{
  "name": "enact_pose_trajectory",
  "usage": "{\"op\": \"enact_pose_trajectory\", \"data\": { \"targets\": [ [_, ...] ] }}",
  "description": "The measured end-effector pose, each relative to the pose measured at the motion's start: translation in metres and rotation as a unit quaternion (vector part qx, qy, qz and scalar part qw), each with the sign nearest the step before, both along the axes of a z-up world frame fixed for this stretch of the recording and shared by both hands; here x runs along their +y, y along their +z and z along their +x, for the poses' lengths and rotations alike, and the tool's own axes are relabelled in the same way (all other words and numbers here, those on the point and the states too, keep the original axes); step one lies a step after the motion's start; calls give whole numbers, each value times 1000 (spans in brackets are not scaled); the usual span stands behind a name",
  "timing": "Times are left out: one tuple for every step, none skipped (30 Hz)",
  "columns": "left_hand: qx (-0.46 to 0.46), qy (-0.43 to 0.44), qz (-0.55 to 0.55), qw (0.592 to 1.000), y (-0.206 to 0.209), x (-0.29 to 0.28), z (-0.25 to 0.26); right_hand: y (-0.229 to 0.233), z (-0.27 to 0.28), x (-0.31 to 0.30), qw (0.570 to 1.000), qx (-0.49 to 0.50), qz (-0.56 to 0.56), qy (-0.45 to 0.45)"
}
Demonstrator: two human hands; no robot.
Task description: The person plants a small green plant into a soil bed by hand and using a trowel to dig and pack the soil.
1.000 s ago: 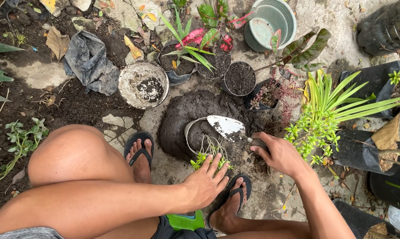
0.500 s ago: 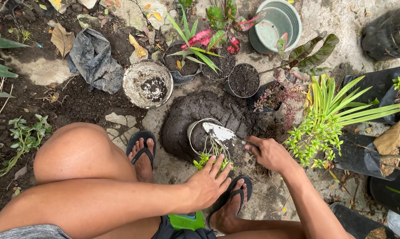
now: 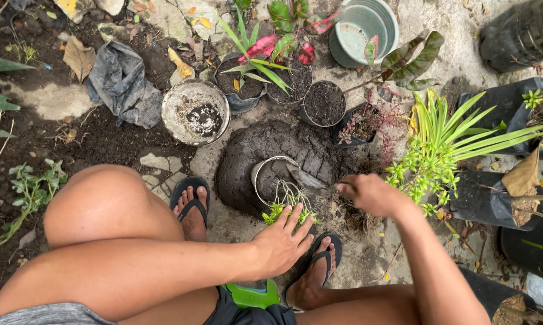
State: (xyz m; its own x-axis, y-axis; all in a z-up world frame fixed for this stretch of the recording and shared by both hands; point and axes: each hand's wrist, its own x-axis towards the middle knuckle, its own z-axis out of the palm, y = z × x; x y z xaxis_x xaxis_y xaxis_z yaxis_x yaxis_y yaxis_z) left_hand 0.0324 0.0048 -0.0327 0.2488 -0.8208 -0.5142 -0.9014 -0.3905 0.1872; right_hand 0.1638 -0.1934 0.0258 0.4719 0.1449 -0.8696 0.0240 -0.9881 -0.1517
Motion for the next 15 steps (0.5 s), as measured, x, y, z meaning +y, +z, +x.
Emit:
{"op": "enact_pose_trajectory", "data": {
  "targets": [
    [1,5,-2,1000,0,-2,0,3,3,-2,1000,1,-2,5],
    [7,5,5,1000,-1,-3,0,7,6,-4,1000,-23,9,13],
    [11,7,12,1000,-1,-4,2,10,10,-6,998,-47,21,22],
    [11,13,11,1000,1,-4,1,11,13,-3,998,-47,20,29],
    [17,6,13,1000,3,-4,2,12,14,-1,998,-47,17,31],
    [22,0,15,1000,4,-4,3,12,16,1,998,-47,13,33],
    [22,-3,15,1000,5,-3,4,6,18,-1,998,-46,13,30],
    [13,-10,16,1000,5,-3,4,-2,21,-3,996,-52,28,69],
    [6,-15,17,1000,6,-2,3,-9,23,-4,992,-55,42,110],
    [8,-15,17,1000,4,-3,2,-8,24,-1,992,-52,43,109],
    [18,-6,12,1000,3,-5,2,-6,26,3,991,-53,24,117],
    [27,3,7,1000,2,-6,2,-5,29,7,991,-54,5,124],
    [28,5,7,1000,4,-5,3,-2,30,11,991,-53,5,126],
    [30,2,10,1000,6,-4,3,2,31,16,992,-41,-12,121],
    [31,-1,13,999,8,-4,4,4,32,21,992,-30,-29,117]
  ]
}}
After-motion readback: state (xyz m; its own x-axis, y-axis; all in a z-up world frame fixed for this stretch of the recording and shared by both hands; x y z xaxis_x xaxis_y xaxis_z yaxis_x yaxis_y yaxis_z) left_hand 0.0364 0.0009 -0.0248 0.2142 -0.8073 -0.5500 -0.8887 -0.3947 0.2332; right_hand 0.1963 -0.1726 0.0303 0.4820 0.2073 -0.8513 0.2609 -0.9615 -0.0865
